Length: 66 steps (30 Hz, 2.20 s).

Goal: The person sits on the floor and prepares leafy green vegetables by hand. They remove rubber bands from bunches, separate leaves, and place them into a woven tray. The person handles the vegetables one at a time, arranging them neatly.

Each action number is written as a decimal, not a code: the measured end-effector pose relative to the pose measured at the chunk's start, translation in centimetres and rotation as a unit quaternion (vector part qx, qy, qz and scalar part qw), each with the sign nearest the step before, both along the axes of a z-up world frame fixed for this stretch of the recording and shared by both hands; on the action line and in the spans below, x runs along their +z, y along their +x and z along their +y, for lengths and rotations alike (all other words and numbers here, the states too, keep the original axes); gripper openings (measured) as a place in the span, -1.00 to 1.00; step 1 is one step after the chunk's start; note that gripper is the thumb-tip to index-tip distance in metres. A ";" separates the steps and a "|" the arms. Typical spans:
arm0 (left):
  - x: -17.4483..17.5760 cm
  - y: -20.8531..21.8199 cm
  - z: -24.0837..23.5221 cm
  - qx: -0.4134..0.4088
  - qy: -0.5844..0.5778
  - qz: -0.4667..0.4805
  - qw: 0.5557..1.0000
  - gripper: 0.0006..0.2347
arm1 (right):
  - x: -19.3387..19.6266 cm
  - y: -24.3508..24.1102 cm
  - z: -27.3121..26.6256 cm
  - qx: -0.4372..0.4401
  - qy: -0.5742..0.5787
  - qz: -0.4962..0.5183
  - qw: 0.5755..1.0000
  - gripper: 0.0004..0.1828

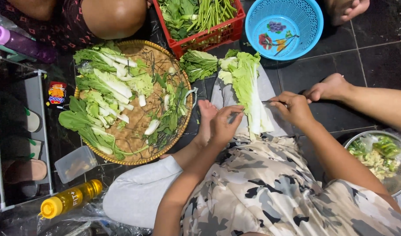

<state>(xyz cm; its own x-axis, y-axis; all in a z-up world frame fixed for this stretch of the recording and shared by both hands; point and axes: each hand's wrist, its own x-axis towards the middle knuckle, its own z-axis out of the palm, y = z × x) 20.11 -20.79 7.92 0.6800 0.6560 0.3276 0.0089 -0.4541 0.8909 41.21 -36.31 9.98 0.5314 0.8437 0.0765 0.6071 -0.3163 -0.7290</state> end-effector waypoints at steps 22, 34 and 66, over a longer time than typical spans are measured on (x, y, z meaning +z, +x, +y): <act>-2.8 4.0 0.8 -0.131 -0.345 -0.001 0.929 -0.88 | -2.5 -3.0 3.6 -0.102 0.094 0.415 0.899 -0.72; -1.8 4.0 0.8 -0.128 -0.398 0.012 0.908 -0.75 | 0.2 -3.6 3.0 0.011 0.095 0.313 0.945 -0.88; 3.7 2.1 0.7 -0.006 0.009 0.158 0.987 -0.98 | 0.9 -4.3 2.9 0.002 0.117 0.130 0.985 -0.79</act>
